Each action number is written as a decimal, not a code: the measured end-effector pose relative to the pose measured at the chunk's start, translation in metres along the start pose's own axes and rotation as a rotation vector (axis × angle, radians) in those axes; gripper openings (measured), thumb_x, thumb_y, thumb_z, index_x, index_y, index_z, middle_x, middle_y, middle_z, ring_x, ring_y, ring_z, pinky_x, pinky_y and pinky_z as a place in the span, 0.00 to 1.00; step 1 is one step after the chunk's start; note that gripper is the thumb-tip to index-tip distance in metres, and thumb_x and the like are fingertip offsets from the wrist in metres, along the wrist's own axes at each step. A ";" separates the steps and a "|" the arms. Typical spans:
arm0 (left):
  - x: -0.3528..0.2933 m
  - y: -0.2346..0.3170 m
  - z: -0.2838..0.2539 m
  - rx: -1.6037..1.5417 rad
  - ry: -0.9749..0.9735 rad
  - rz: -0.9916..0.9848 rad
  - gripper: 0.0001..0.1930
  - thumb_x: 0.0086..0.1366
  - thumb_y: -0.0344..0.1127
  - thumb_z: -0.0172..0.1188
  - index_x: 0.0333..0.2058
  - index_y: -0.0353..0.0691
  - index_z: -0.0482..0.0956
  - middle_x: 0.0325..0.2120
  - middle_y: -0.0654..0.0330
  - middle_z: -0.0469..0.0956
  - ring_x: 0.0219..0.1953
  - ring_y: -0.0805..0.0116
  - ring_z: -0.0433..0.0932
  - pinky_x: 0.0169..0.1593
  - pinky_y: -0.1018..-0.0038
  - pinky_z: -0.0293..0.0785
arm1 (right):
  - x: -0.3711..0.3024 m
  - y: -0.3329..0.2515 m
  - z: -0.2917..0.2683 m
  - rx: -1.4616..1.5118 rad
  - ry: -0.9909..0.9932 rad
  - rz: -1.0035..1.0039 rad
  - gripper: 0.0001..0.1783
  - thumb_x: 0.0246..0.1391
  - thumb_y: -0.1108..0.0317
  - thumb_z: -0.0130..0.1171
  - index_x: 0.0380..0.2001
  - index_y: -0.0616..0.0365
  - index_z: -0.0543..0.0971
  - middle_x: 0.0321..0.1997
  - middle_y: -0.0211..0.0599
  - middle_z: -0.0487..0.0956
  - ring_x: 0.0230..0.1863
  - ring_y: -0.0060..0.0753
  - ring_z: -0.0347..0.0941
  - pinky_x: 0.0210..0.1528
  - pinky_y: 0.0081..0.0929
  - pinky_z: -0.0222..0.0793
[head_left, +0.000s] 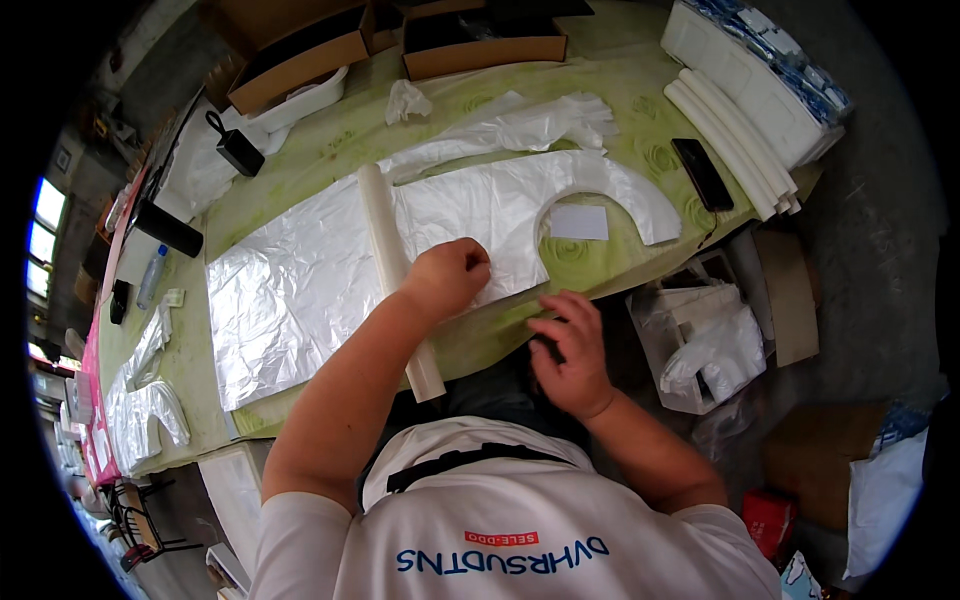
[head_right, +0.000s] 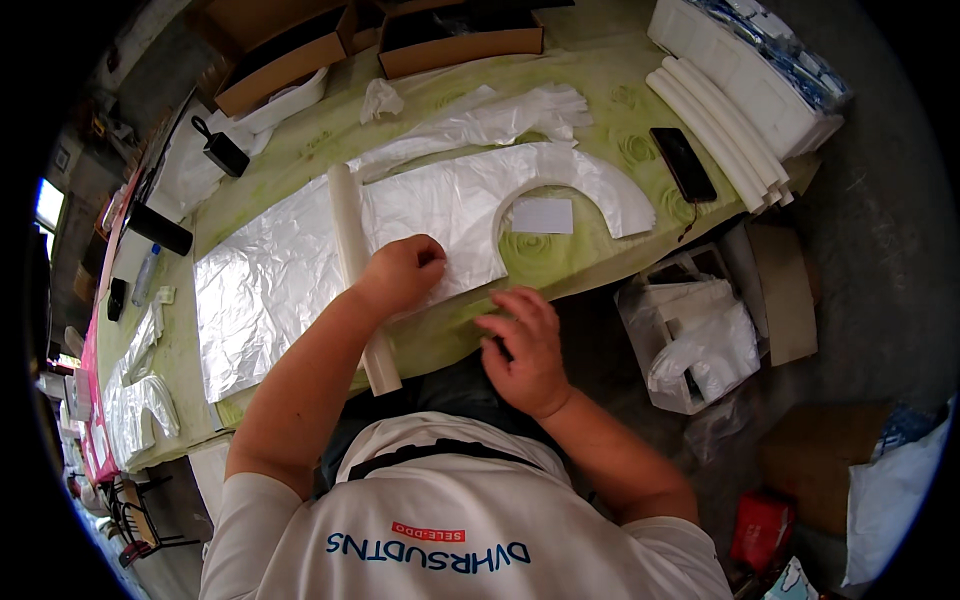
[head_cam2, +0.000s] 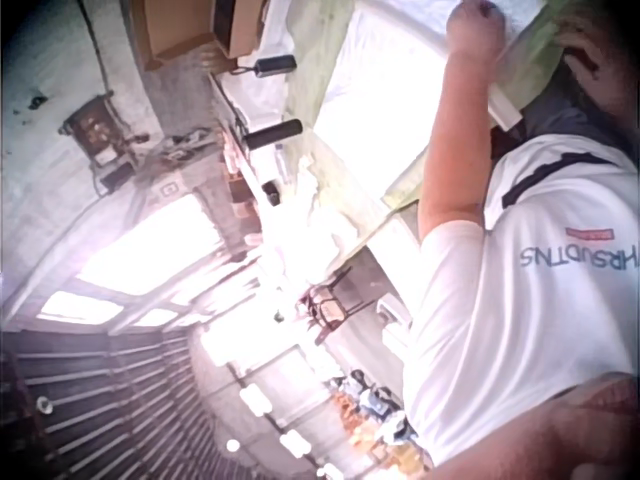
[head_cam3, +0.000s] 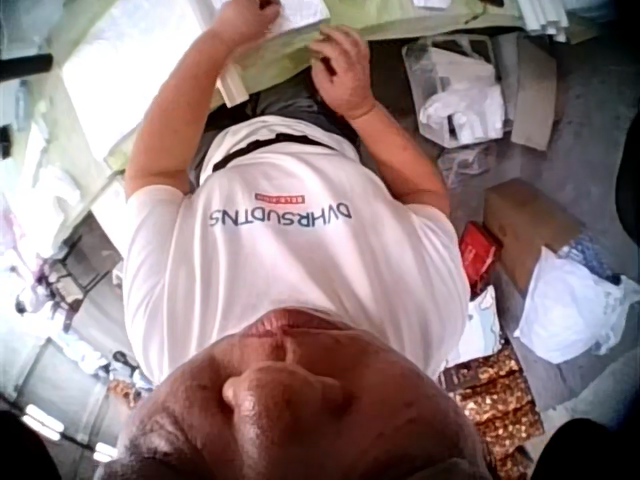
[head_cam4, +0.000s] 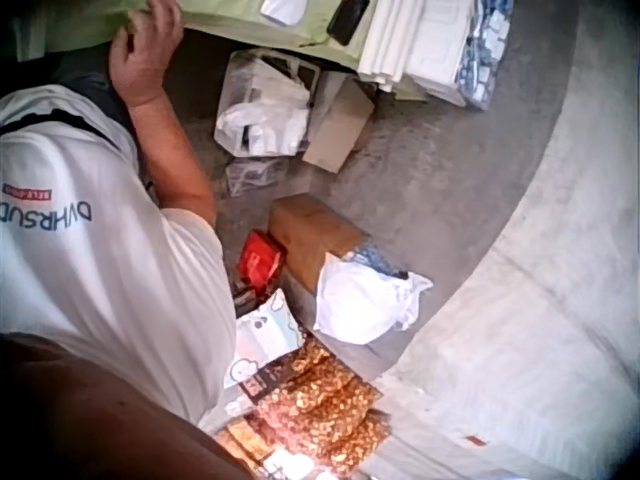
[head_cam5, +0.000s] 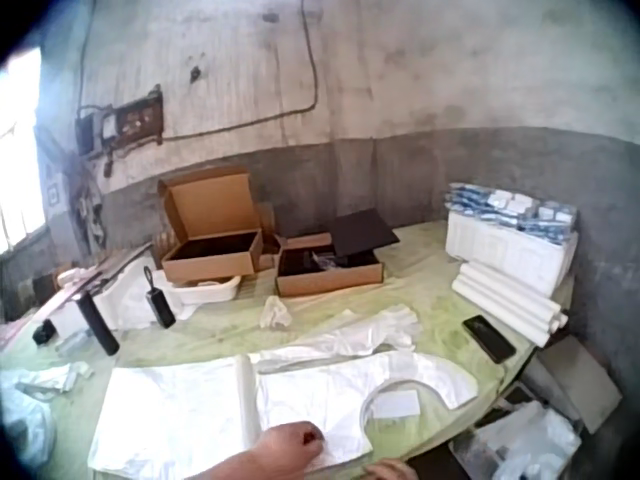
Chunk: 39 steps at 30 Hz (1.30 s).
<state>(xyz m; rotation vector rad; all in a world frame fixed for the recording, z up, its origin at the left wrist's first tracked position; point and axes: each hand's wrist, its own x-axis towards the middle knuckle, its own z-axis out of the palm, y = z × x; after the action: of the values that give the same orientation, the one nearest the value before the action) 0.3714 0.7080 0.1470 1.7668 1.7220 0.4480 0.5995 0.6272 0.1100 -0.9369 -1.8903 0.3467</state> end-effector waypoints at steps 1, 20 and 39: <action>0.001 0.000 -0.002 -0.079 0.004 -0.033 0.11 0.63 0.38 0.63 0.41 0.39 0.84 0.36 0.57 0.84 0.37 0.65 0.81 0.44 0.69 0.77 | 0.004 -0.003 0.002 0.010 -0.031 -0.045 0.20 0.44 0.77 0.66 0.44 0.54 0.81 0.57 0.41 0.76 0.61 0.55 0.69 0.63 0.46 0.64; 0.014 0.030 -0.022 -0.716 0.117 -0.305 0.36 0.64 0.53 0.67 0.64 0.43 0.65 0.52 0.59 0.73 0.48 0.66 0.73 0.50 0.66 0.74 | 0.120 0.072 0.066 -0.240 -0.117 -0.127 0.41 0.43 0.70 0.65 0.66 0.38 0.72 0.74 0.42 0.63 0.48 0.48 0.72 0.49 0.45 0.69; -0.089 -0.117 -0.117 -1.037 0.812 -0.449 0.08 0.67 0.40 0.63 0.43 0.49 0.77 0.29 0.73 0.72 0.31 0.80 0.68 0.40 0.76 0.68 | 0.117 0.155 0.079 0.232 0.380 0.404 0.46 0.57 0.80 0.58 0.75 0.53 0.50 0.60 0.49 0.74 0.59 0.38 0.73 0.58 0.31 0.72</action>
<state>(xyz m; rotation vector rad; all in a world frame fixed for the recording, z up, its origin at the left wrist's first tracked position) 0.1994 0.6387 0.1757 0.4311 1.7477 1.6263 0.5744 0.8276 0.0535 -1.1329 -1.2827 0.5708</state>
